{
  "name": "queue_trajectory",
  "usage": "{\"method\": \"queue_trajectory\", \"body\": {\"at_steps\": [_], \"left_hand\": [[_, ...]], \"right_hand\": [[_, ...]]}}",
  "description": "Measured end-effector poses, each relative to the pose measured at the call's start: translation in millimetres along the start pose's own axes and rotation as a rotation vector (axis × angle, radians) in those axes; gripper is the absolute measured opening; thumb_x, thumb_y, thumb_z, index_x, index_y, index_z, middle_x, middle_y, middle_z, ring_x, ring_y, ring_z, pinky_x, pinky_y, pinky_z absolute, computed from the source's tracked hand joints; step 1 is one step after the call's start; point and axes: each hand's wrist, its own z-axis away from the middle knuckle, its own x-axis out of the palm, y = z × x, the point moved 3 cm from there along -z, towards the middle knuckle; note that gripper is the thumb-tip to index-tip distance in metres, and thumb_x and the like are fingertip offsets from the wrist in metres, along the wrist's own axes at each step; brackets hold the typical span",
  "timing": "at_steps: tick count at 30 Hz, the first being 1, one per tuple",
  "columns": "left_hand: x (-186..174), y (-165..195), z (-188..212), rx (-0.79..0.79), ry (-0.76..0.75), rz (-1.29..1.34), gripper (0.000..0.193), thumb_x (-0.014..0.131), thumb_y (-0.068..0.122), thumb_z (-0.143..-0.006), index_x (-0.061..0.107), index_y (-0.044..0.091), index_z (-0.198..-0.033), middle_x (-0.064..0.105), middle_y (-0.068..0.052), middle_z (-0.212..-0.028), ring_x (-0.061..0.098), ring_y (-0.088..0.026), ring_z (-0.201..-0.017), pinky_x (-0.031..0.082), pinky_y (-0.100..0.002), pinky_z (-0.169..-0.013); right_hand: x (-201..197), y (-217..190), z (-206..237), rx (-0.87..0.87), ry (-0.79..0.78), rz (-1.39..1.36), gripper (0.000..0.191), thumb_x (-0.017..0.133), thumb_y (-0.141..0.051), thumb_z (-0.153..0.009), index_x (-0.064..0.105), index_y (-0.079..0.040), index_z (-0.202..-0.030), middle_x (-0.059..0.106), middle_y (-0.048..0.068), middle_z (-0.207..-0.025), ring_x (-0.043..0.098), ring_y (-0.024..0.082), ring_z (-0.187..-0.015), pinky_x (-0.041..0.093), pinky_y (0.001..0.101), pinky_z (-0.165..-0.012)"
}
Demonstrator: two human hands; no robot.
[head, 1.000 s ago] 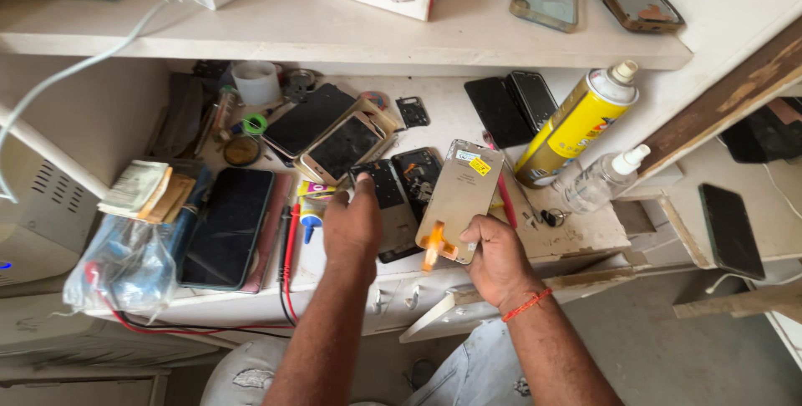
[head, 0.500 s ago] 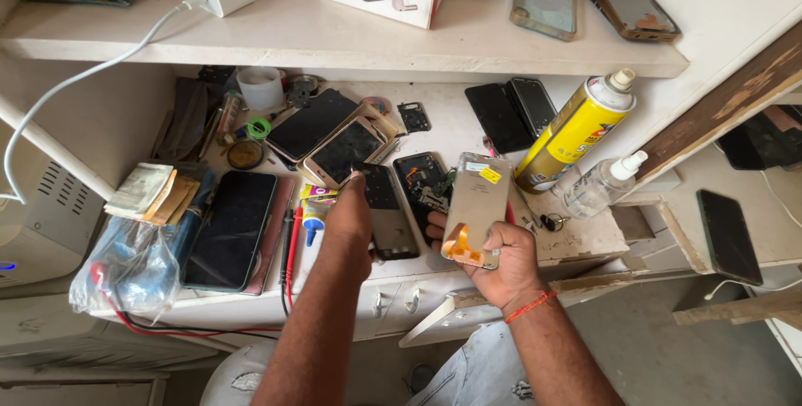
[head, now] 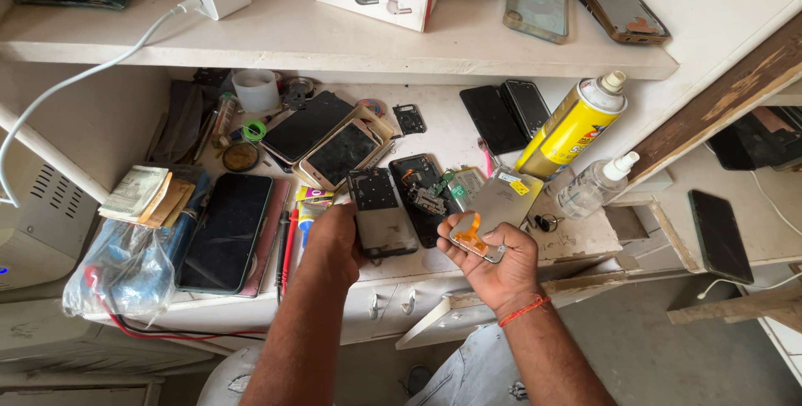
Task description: The person works at a cluttered repair bench on a disassembled smartphone. They apply adhesive from a small glue tube onto the phone frame, press components into place, then use a spudger tool to pry and adjust internal parts of the opened phone.
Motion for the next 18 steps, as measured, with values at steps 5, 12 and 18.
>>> {"method": "queue_trajectory", "body": {"at_steps": [5, 12, 18], "left_hand": [[-3.7, -1.2, 2.5, 0.0, -0.15, 0.168, 0.032, 0.045, 0.026, -0.104, 0.061, 0.005, -0.123, 0.069, -0.011, -0.114, 0.067, -0.025, -0.104, 0.055, -0.046, -0.097], [-9.7, 5.2, 22.2, 0.08, -0.287, 0.319, 0.027, 0.048, 0.018, -0.101, 0.059, 0.006, -0.123, 0.07, -0.013, -0.116, 0.067, -0.025, -0.11, 0.052, -0.047, -0.104], [-7.6, 9.1, 33.9, 0.087, -0.314, 0.321, 0.027, 0.048, 0.018, -0.101, 0.059, 0.005, -0.122, 0.071, -0.014, -0.113, 0.068, -0.026, -0.108, 0.053, -0.047, -0.103]], "right_hand": [[-0.7, 2.6, 1.9, -0.033, 0.011, 0.001, 0.043, 0.062, -0.014, -0.068, 0.062, 0.001, -0.108, 0.069, 0.02, -0.103, 0.066, 0.043, -0.102, 0.052, 0.0594, -0.099], [17.7, 1.9, 11.0, -0.005, -0.215, -0.047, 0.05, 0.065, -0.025, -0.075, 0.065, 0.004, -0.116, 0.063, 0.017, -0.098, 0.06, 0.033, -0.091, 0.05, 0.0534, -0.093], [44.0, 5.5, 15.6, 0.081, -0.297, -0.064, 0.044, 0.068, -0.029, -0.072, 0.063, -0.002, -0.106, 0.065, 0.024, -0.116, 0.061, 0.037, -0.108, 0.046, 0.0534, -0.104]]}}
